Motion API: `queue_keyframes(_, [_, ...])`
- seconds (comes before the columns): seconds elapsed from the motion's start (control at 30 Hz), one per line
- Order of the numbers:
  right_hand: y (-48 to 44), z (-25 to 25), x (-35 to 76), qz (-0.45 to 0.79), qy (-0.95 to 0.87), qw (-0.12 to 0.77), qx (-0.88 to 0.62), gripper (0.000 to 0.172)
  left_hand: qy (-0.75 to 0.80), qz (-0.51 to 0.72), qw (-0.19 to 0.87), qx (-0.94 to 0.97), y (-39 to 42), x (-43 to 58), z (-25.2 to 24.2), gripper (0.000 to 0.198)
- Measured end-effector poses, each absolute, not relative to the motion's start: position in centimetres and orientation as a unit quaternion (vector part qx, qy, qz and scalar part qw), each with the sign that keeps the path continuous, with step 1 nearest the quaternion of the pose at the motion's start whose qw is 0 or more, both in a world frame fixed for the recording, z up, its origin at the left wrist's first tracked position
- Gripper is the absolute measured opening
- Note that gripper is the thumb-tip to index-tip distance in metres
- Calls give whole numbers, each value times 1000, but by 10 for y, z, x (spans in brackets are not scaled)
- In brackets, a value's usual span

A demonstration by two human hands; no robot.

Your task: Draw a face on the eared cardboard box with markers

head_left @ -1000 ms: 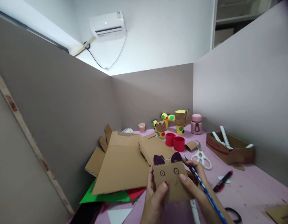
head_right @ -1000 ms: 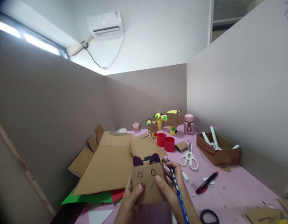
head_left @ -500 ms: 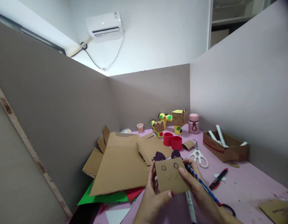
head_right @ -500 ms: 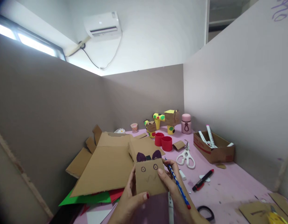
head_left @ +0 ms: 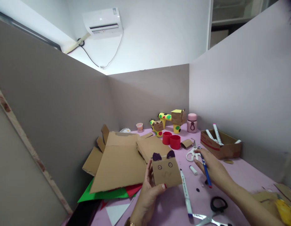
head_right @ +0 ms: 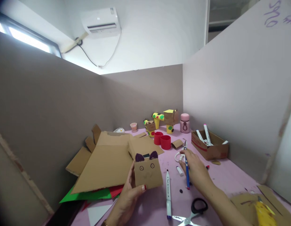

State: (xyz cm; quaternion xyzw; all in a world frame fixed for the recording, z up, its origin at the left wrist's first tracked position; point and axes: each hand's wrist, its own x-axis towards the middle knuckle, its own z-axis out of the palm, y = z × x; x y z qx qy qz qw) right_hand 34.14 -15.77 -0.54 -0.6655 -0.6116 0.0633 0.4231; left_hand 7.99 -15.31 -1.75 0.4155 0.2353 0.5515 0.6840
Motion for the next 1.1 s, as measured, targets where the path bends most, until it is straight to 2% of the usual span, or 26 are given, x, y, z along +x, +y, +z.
queue_keyframes(0.13, [-168,-11,375,-52,-610,235,-755,19,247,547,687,409,-150,78,-18,103])
queue_keyframes(0.23, [-176,-15,387,-105,-601,128,-782,19,248,540,693,408,-148,77,-18,103])
queue_keyframes(0.43, [-180,-25,390,-149,-594,24,-790,21,252,530,705,398,-150,75,-19,105])
queue_keyframes(0.63, [-181,-35,393,-155,-604,0,-782,19,249,528,710,392,-157,77,-16,96])
queue_keyframes(0.87, [-183,-15,380,-153,-621,62,-766,25,242,533,715,382,-156,77,-17,92])
queue_keyframes(1.0, [-188,-5,340,-107,-711,110,-686,37,239,535,720,373,-156,77,-18,95])
queue_keyframes(1.1, [-191,-10,307,-72,-775,107,-618,46,241,536,721,367,-156,76,-20,96])
